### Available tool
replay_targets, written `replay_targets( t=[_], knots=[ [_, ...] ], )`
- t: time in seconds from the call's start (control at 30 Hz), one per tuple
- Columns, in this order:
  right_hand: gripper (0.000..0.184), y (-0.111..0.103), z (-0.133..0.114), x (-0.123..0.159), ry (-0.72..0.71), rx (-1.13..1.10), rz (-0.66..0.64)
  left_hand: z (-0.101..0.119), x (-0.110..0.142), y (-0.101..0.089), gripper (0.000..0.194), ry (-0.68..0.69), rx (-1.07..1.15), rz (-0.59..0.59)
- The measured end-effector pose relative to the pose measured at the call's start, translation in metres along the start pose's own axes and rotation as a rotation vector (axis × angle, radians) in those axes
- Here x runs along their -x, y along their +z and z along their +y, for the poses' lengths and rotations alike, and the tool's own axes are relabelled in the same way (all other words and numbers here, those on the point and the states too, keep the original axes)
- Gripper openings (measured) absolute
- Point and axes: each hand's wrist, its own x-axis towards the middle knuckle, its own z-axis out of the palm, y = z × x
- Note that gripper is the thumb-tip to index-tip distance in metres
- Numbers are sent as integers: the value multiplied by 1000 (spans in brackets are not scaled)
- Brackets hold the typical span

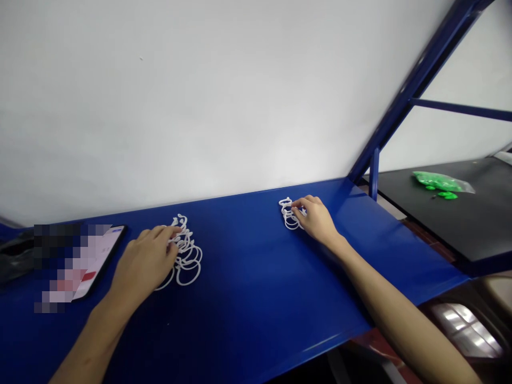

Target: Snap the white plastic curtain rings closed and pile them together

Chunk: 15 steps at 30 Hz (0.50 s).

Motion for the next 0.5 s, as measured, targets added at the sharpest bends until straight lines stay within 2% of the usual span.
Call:
replay_targets(
  t=[0.13, 0.33, 0.5],
  knots=[
    [10, -5, -6, 0, -10, -3, 33, -10, 1, -1, 42, 16, -17, -76],
    [13, -12, -18, 2, -51, -36, 99, -15, -1, 5, 40, 40, -50, -5],
    [13, -9, -30, 9, -144, -63, 92, -18, -1, 8, 39, 42, -56, 24]
  ],
)
